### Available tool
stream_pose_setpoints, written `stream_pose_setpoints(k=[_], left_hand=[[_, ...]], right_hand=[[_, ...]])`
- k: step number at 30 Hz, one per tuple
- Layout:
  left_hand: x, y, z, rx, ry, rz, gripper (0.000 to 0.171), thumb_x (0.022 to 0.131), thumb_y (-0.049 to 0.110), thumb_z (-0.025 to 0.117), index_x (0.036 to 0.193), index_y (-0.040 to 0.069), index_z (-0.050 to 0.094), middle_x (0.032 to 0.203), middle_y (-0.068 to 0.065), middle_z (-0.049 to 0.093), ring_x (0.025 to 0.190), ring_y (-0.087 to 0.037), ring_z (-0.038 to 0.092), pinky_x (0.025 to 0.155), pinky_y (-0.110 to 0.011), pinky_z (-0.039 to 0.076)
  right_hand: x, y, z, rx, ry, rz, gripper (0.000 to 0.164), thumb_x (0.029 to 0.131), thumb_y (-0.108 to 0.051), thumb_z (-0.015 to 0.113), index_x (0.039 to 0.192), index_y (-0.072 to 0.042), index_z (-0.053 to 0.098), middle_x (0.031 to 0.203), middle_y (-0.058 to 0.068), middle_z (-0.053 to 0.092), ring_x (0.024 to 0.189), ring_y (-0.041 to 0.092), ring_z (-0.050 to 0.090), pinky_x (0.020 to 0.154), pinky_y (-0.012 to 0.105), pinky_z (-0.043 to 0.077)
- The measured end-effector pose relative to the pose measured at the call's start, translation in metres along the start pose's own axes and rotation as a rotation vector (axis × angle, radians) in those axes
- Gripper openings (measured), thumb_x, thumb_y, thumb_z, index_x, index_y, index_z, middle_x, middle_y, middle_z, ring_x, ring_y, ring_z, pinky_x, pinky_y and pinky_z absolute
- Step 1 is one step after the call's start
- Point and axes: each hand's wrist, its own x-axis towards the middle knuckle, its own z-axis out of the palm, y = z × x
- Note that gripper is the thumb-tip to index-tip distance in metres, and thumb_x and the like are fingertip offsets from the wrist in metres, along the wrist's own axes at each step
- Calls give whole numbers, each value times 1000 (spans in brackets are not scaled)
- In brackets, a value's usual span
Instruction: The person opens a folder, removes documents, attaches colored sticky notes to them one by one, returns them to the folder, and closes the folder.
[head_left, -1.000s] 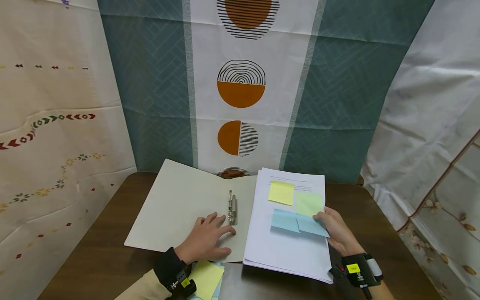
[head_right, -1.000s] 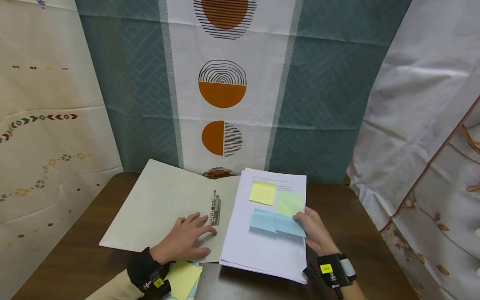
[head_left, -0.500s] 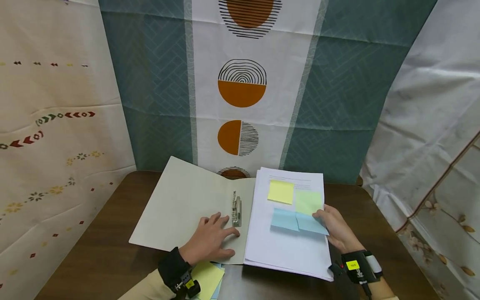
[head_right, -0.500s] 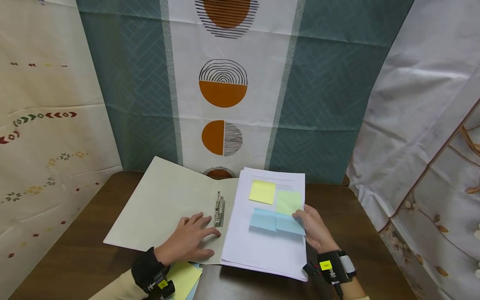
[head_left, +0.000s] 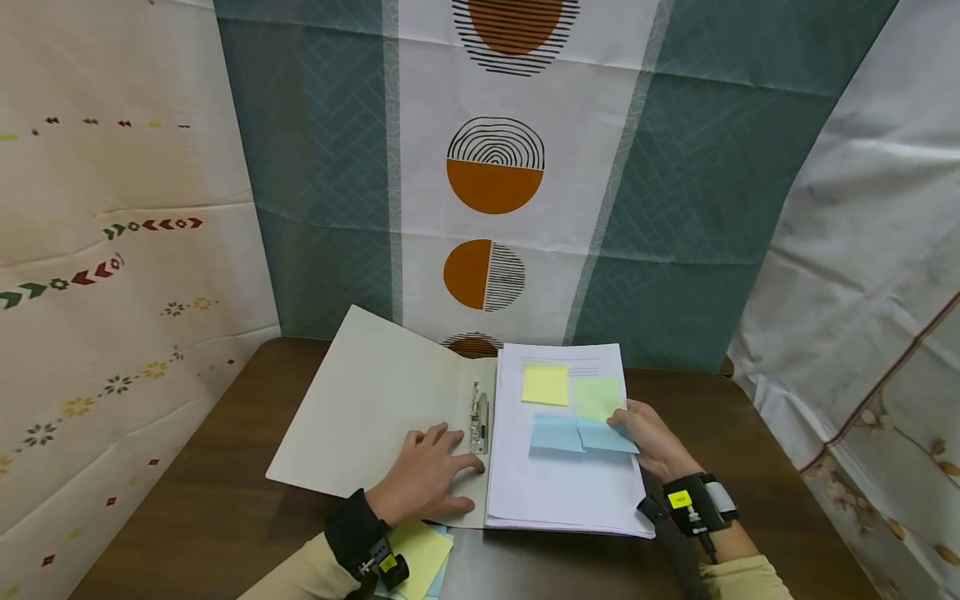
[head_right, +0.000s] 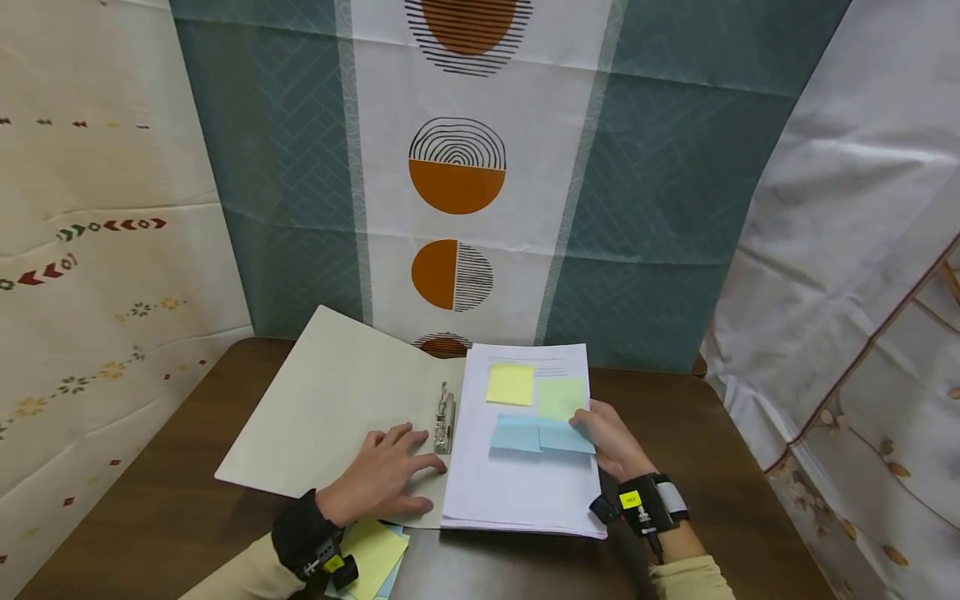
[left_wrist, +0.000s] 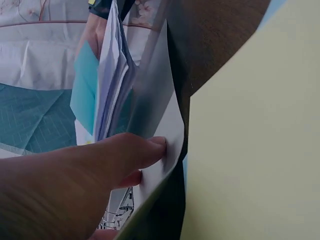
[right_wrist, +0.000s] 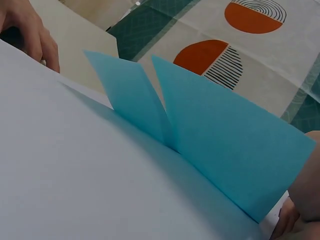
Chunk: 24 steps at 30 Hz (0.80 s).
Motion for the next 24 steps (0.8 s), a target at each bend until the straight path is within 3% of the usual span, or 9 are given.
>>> stream_pose_setpoints(k=[11,19,24], left_hand=[[1,3,-4,11,-9,-16,49,88,54,92,131,35,80,156,-17,68,151,-48,56,109,-66,48],[0,3,-7,-27,28,-9,44,85,50,94,121,29,80,150,-15,71,147,-45,58,104,-63,45],[1,3,-7,-29,24,-24,41,84,51,96,116,28,81,151,-14,72,147,-44,58,107,-63,45]], right_hand=[[15,8,7,3,-21,21,65,110,-8,41,172,7,28,172,28,43,133,28,59,102,31,60],[31,17,18,-6,34,58,68,106,-7,43,171,7,30,175,28,38,146,40,45,124,56,41],[38,22,28,-81,74,68,69,101,-5,45,168,9,37,175,30,41,149,44,41,127,61,34]])
